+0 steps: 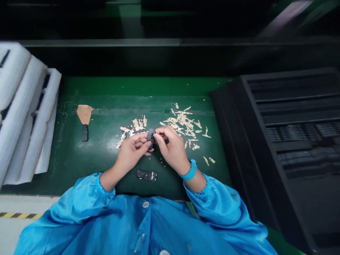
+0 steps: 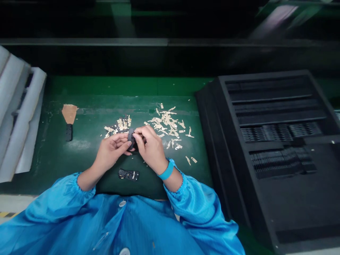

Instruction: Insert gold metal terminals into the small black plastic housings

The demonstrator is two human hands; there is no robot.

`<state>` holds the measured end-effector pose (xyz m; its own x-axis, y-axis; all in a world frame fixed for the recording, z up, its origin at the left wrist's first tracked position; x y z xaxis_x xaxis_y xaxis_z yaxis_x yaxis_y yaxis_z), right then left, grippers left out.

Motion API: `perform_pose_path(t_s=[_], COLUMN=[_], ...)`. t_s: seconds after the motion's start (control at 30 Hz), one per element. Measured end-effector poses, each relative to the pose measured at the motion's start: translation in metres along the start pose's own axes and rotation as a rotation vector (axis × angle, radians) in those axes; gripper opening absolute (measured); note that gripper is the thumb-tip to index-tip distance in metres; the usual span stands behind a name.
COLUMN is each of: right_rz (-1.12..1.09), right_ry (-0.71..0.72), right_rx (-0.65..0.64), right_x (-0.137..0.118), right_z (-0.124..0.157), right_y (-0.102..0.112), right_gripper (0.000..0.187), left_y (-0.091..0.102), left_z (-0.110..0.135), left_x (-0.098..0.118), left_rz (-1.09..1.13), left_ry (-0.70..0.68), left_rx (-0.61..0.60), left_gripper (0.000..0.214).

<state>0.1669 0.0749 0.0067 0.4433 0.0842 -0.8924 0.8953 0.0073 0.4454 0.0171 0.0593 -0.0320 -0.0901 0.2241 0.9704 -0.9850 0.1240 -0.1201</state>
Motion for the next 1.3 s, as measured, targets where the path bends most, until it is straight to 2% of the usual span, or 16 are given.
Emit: perform_pose_path(t_s=[0.33,0.6,1.3], right_rz=[-0.005,0.061,0.09], right_ry=[-0.077,-0.004,0.022], right_rx=[0.027,0.103,0.124], right_x=[0.003,-0.003,-0.005], right_z=[0.002,0.004,0.005], right_y=[0.002,0.006,0.006], right_gripper=[0.008,0.008,0.01], left_y=[-0.001,-0.003,-0.003], left_z=[0.002,0.003,0.004], left_x=[0.006,0.007,0.005], left_rz=[-0.038,-0.054,-0.026], left_ry=[0.014,-0.003,0.018], left_rx=[-0.01,-0.024,-0.043], left_gripper=[0.041,0.041,0.041])
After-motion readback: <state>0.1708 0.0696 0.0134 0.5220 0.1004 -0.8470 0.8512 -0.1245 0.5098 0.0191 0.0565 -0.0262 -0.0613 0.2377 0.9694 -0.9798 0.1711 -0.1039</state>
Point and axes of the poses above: each hand's wrist, its own z-axis away from the middle knuckle, its own y-axis out of the back of the hand, x = y × z, the point moved 8 cm from there along -z, towards the middle knuckle, and after that the axes turned 10 degrees about -y, right-handed, at the moved point
